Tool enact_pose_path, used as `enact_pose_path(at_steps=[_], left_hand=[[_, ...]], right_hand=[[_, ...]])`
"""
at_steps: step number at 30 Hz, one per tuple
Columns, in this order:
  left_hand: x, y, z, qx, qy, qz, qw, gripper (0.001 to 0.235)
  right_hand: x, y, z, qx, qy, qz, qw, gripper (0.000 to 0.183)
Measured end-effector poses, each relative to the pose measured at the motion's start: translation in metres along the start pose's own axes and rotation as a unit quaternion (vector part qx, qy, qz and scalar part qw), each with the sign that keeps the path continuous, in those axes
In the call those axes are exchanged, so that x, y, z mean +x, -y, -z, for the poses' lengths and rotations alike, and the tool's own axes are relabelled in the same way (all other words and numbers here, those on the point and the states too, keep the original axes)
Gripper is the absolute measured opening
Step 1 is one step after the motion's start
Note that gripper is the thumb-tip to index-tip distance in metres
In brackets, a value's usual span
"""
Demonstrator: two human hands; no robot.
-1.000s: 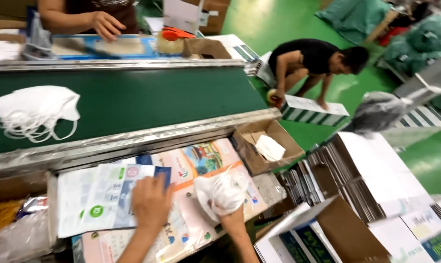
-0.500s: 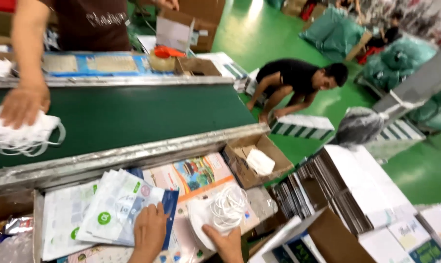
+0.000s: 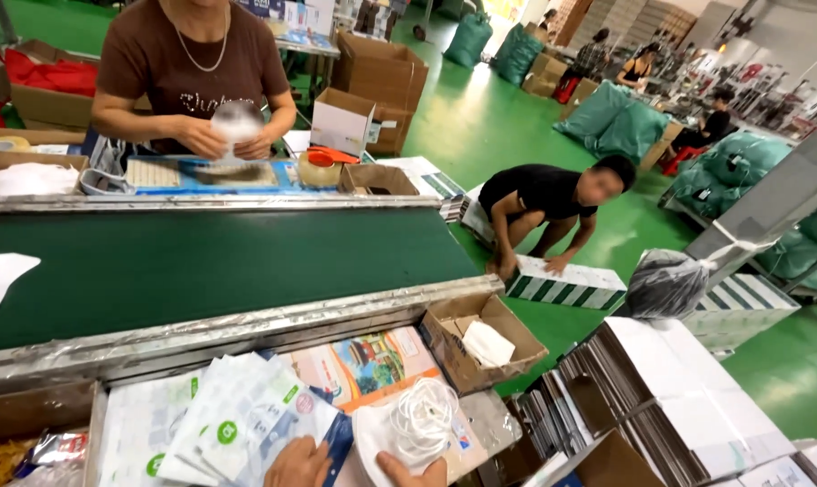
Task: Packing stacks of face masks into plastic bags and then into cardboard boxes.
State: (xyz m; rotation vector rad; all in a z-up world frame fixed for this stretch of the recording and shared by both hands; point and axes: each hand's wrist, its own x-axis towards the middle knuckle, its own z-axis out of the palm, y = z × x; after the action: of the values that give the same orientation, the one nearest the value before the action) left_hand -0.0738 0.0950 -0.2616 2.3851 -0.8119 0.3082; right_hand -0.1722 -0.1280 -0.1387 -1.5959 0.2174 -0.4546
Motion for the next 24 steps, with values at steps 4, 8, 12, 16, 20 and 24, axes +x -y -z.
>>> enact_pose_path(at_steps=[4,8,12,16,20,24], left_hand=[[0.007,-0.029,0.055,-0.072,0.01,0.075,0.994,0.025],[0.021,-0.045,0.091,-0.044,-0.022,0.038,0.998,0.049],[0.03,-0.057,0.108,-0.037,-0.017,0.054,0.998,0.049],[0.055,-0.047,0.114,-0.018,-0.012,0.037,0.999,0.043],[0.068,-0.03,0.085,0.033,-0.034,0.012,0.999,0.019],[0.071,-0.024,0.073,0.02,-0.074,-0.022,0.997,0.012]], right_hand=[[-0.016,-0.011,0.009,-0.004,-0.007,-0.026,1.0,0.061],[-0.016,0.005,0.01,0.01,-0.025,-0.008,1.0,0.063],[-0.023,0.006,0.013,0.013,-0.036,-0.02,0.999,0.065],[-0.024,0.011,0.013,-0.001,-0.037,-0.033,0.999,0.063],[-0.026,0.024,0.011,0.007,-0.057,-0.052,0.997,0.062],[-0.026,0.051,-0.001,0.008,-0.062,-0.037,0.997,0.06]])
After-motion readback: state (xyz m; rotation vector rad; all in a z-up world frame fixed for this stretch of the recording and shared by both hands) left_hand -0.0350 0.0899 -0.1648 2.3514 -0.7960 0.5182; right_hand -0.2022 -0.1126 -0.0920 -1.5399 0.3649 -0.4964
